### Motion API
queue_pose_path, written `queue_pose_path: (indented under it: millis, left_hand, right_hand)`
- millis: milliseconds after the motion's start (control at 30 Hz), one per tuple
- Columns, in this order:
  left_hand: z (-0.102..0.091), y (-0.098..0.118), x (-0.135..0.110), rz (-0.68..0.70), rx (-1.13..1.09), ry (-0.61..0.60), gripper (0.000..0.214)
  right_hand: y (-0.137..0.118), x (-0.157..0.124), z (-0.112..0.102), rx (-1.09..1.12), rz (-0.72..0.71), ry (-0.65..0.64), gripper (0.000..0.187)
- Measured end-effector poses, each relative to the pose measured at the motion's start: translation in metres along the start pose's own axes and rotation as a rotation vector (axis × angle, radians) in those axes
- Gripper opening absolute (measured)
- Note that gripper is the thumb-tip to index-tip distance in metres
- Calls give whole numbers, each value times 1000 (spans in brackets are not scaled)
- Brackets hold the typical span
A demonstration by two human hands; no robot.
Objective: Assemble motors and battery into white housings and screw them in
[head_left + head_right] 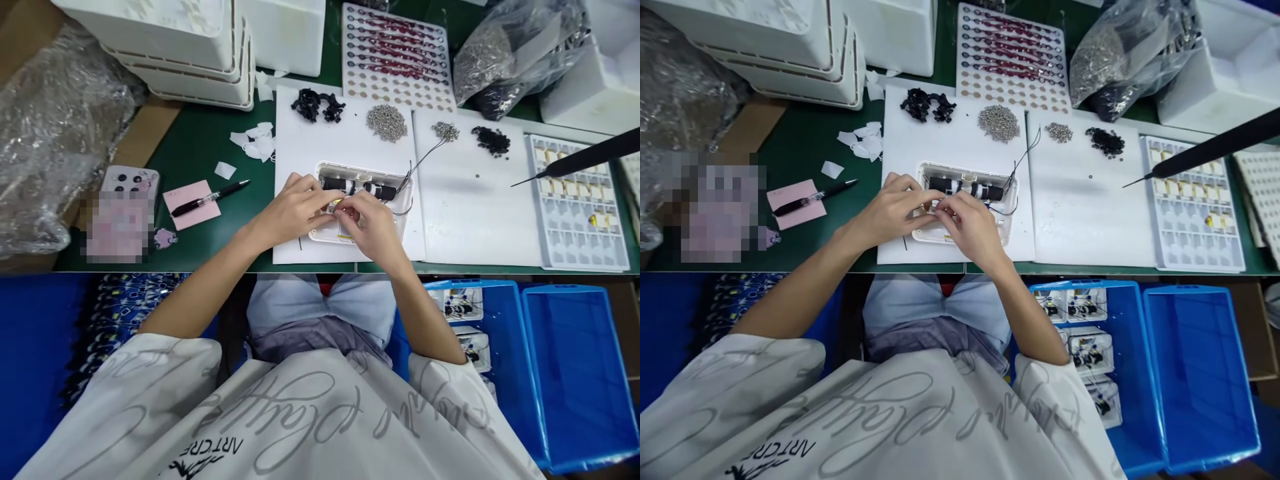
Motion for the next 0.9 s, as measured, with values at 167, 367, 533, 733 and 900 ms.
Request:
queue_pose_path:
  millis: [167, 367, 533, 733, 900]
  left_hand:
    - [2, 1, 0, 11, -58, 1, 47]
    - [5, 6, 4, 63, -111, -84, 48]
    - [3, -4, 7, 58, -122, -114, 38]
    - [-7, -17, 8, 6, -130, -141, 39]
    - [-8, -14, 4, -46, -196, -134, 29]
  right_hand:
    - [6, 7, 6, -13, 60, -20, 12]
    - [4, 20, 11, -138, 145, -208, 12]
    - [-3, 35, 21, -231, 131, -601, 18]
    - [2, 53, 26, -239, 58, -835, 36]
    - [3, 54, 29, -172, 26, -860, 40]
Point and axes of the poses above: each hand's wrist, its own x-axis towards the middle knuckle, its own z-axis out of the palm, y = z × x, the point moved 9 cm from there along x, towards the middle knuckle, and after that the axes turned 13 degrees about z, right-handed, at the moved point
